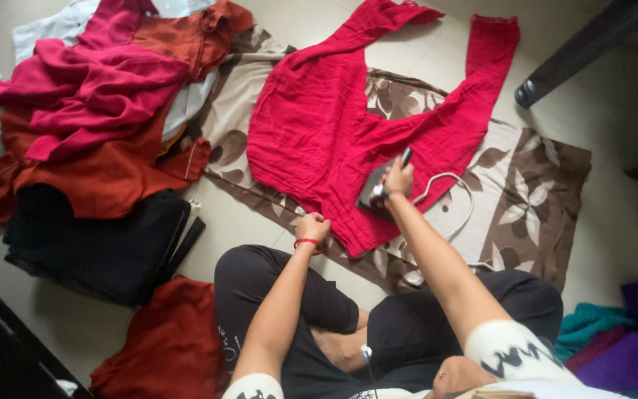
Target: The person irons a red garment on a patterned mat laid on the floor. They smooth the fabric with their hands and use an electric iron to press the material, moving the iron back and forth across the surface. The person adjusts the garment's position and continues ironing different sections.
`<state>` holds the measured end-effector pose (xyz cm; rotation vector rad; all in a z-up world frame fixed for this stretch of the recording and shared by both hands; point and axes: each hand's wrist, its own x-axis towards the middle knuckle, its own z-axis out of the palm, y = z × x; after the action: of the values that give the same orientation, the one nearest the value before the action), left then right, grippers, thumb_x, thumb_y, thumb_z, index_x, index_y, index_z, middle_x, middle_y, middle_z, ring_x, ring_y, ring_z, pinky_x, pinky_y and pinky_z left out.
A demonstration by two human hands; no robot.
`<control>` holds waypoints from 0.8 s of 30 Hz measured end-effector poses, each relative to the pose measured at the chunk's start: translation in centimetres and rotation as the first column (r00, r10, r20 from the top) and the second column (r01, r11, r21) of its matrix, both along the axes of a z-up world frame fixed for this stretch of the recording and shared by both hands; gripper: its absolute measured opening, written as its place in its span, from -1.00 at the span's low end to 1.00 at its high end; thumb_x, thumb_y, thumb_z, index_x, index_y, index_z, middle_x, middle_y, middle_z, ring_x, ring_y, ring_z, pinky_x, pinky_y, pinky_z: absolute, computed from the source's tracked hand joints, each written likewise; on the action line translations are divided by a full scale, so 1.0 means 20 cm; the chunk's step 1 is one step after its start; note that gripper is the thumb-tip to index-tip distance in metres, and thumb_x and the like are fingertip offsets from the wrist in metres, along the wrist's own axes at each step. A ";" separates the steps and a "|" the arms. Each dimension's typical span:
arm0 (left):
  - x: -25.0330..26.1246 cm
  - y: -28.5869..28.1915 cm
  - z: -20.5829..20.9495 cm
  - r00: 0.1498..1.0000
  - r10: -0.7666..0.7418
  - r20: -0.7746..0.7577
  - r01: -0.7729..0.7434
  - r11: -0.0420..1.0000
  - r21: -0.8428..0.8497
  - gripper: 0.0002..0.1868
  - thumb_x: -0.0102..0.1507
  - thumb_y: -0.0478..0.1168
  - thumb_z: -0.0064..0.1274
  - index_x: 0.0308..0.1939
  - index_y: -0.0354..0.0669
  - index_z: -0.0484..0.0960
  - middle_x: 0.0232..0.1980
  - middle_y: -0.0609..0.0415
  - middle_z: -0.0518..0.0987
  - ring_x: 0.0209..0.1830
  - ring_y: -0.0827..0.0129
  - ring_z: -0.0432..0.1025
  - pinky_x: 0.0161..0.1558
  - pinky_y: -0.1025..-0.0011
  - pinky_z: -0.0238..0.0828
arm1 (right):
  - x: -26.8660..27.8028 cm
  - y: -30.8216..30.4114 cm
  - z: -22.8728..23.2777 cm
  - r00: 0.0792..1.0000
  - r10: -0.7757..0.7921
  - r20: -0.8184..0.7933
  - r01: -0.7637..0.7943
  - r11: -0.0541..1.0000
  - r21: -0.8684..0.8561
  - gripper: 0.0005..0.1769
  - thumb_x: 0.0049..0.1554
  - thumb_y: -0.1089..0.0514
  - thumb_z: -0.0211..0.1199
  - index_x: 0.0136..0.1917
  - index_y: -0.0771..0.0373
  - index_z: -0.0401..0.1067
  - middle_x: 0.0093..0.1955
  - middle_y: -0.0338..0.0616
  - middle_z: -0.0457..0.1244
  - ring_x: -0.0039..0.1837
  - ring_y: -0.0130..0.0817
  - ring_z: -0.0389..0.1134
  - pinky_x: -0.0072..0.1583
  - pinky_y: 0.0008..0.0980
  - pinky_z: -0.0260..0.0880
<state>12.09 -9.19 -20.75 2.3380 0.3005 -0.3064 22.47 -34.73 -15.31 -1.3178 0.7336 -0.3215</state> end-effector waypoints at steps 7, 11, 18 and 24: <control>0.01 0.02 0.01 0.996 -0.052 -0.069 0.046 0.995 -0.092 -0.60 0.07 0.16 0.28 -0.23 -0.02 0.76 -0.24 -0.04 0.72 -0.17 0.11 0.63 -0.04 0.20 0.52 | 0.07 0.01 0.08 0.985 0.130 -0.111 -0.145 0.980 -0.139 -0.65 0.33 -0.13 0.05 0.00 0.21 0.18 -0.34 -0.18 0.24 -0.46 -0.41 0.27 -0.42 -0.31 0.35; 0.01 0.02 0.04 0.986 -0.112 -0.119 0.103 0.991 -0.082 -0.63 0.05 0.10 0.25 -0.27 -0.07 0.78 -0.26 -0.05 0.73 -0.19 0.15 0.65 -0.04 0.22 0.55 | -0.13 0.12 0.06 0.955 0.258 -0.146 -0.271 0.959 -0.079 -0.68 0.31 -0.12 0.04 0.01 0.17 0.15 -0.34 -0.18 0.23 -0.46 -0.39 0.26 -0.41 -0.29 0.33; -0.04 0.05 0.08 0.982 -0.138 -0.126 0.135 0.990 -0.032 -0.62 0.06 0.11 0.20 -0.26 -0.07 0.78 -0.25 -0.10 0.73 -0.15 0.09 0.65 0.00 0.20 0.54 | -0.46 0.18 0.07 0.916 0.370 -0.152 -0.376 0.927 -0.011 -0.68 0.32 -0.11 0.10 0.03 0.17 0.20 -0.34 -0.26 0.20 -0.43 -0.49 0.22 -0.39 -0.37 0.27; -0.06 0.03 0.17 0.985 -0.114 -0.127 0.119 0.992 0.036 -0.60 0.10 0.13 0.23 -0.15 -0.02 0.78 -0.07 -0.10 0.70 0.00 0.02 0.58 0.08 0.16 0.49 | -0.57 0.25 0.24 0.900 0.365 -0.240 -0.407 0.900 -0.156 -0.69 0.29 -0.13 0.12 -0.02 0.15 0.30 -0.38 -0.26 0.22 -0.44 -0.51 0.22 -0.40 -0.39 0.28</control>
<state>10.81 -8.69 -17.38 2.3881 0.2330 -0.5100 11.03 -29.83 -10.47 -1.6747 0.5998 0.0672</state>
